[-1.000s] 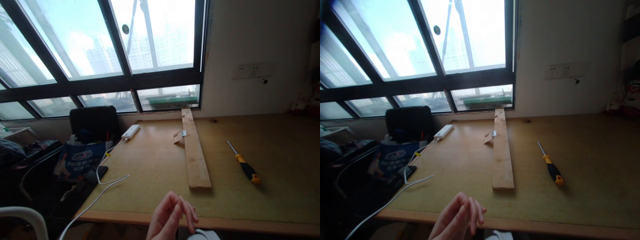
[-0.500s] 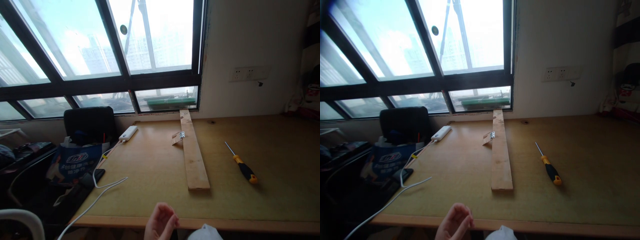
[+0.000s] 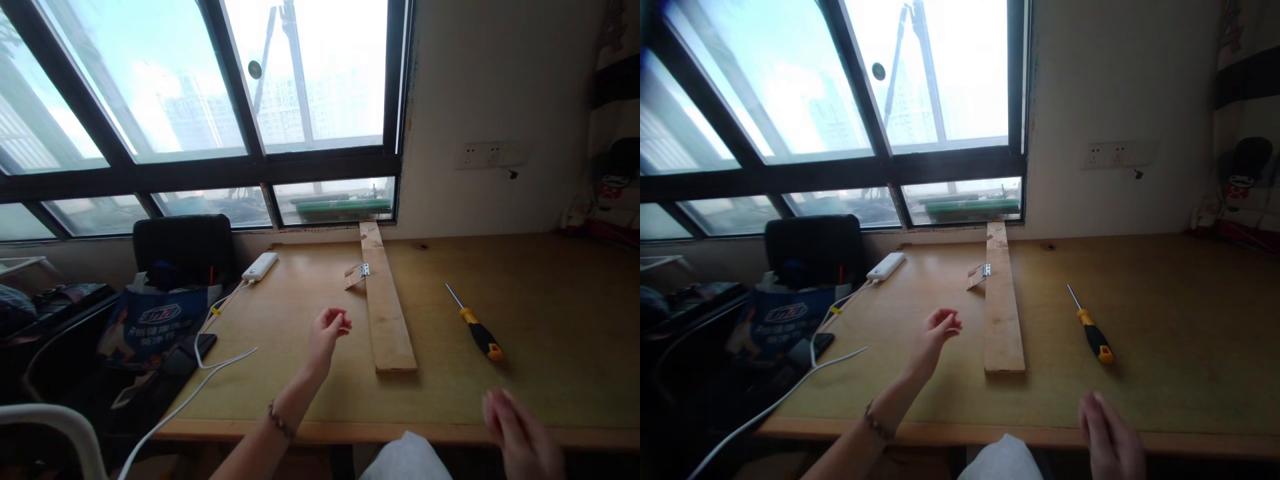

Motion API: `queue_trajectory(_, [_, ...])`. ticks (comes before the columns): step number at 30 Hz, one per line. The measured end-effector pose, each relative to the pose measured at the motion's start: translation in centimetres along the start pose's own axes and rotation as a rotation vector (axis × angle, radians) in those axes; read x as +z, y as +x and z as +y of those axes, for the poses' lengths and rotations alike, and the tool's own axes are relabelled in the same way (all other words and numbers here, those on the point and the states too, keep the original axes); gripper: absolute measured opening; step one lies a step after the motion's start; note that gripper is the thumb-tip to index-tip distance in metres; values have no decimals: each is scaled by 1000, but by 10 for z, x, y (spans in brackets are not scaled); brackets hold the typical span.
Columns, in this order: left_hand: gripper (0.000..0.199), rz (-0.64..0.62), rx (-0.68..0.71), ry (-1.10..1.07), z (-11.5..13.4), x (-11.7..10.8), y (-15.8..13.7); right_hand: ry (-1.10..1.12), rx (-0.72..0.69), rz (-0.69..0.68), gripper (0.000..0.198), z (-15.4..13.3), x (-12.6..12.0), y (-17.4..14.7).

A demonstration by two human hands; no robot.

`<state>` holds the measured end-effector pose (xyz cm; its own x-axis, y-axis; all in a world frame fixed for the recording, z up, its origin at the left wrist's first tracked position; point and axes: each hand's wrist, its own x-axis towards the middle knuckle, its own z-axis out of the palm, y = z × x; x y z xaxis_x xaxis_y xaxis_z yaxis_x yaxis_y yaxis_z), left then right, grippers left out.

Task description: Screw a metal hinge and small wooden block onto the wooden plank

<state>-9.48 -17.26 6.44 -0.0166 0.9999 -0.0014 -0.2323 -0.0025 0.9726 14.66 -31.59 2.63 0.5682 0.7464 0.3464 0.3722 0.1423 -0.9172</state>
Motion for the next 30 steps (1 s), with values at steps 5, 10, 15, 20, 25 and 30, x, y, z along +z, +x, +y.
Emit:
queue_trajectory(5, [12, 149, -238, -300, -40, 52, 76, 89, -82, -103, 29, -9, 101, 124])
queue_trajectory(10, [13, 222, -323, -602, -56, 62, 120, 80, 2, -79, 38, 29, 180, 171])
queue_trajectory(15, [12, 115, -303, -735, -67, 50, 128, 99, 121, -230, 42, 71, 190, 168])
queue_trajectory(20, [12, 106, -301, -788, -74, 47, 130, 99, 164, -302, 41, 67, 188, 169])
queue_trajectory(25, [13, 96, -326, -789, -74, 43, 136, 196, 215, -396, 34, 56, 186, 168])
queue_trajectory(30, [14, 142, -250, -803, -74, 42, 139, 307, 265, -456, 37, 58, 184, 167])
